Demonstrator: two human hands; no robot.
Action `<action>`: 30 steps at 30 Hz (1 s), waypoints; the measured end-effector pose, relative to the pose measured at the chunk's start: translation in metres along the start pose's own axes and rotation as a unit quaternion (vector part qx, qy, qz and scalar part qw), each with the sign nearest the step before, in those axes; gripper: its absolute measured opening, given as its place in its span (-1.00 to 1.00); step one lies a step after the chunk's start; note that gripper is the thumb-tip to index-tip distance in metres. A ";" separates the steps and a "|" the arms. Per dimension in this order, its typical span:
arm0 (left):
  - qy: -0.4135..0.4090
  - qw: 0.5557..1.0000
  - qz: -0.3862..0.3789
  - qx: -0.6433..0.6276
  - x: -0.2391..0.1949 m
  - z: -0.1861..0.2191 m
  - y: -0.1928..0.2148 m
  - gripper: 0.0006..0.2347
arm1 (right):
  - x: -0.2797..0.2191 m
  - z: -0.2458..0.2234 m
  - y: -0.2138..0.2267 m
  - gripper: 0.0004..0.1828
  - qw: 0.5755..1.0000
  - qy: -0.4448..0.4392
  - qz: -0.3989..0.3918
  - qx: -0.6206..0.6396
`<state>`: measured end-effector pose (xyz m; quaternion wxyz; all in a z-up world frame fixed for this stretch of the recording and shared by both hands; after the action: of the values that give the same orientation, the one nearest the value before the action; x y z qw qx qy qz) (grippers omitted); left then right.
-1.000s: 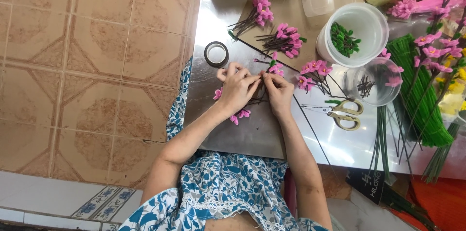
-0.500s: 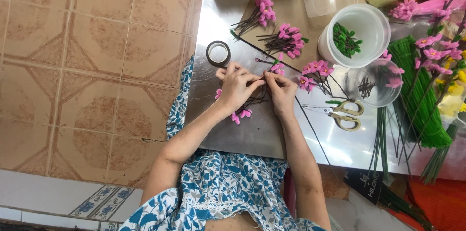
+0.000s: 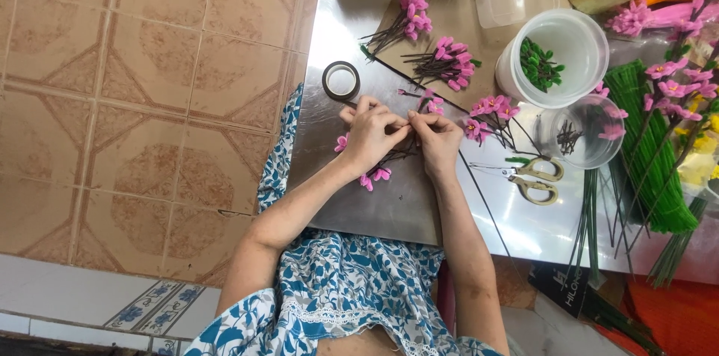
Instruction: Attaching small artificial pink flowers to a brown branch structure using floral tape and scissors at a craft station.
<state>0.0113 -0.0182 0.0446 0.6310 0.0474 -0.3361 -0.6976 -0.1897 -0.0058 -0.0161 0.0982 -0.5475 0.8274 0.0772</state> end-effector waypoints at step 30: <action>-0.023 0.995 -0.051 0.082 -0.008 -0.020 -0.017 -0.93 | 0.017 0.026 0.012 -0.73 0.999 -0.025 0.011 0.038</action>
<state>0.0081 -0.0199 0.0173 0.5809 0.0999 -0.4040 -0.6995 -0.2056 -0.0098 -0.0452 0.1385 -0.5324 0.8329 0.0601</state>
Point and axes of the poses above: each hand's wrist, its own x-axis towards the middle knuckle, its own y-axis out of the back of the hand, z = x × y, the point moved 1 cm from there along x, towards the middle knuckle, and after that the axes turned 4 degrees about -y, right-handed, at the moved point
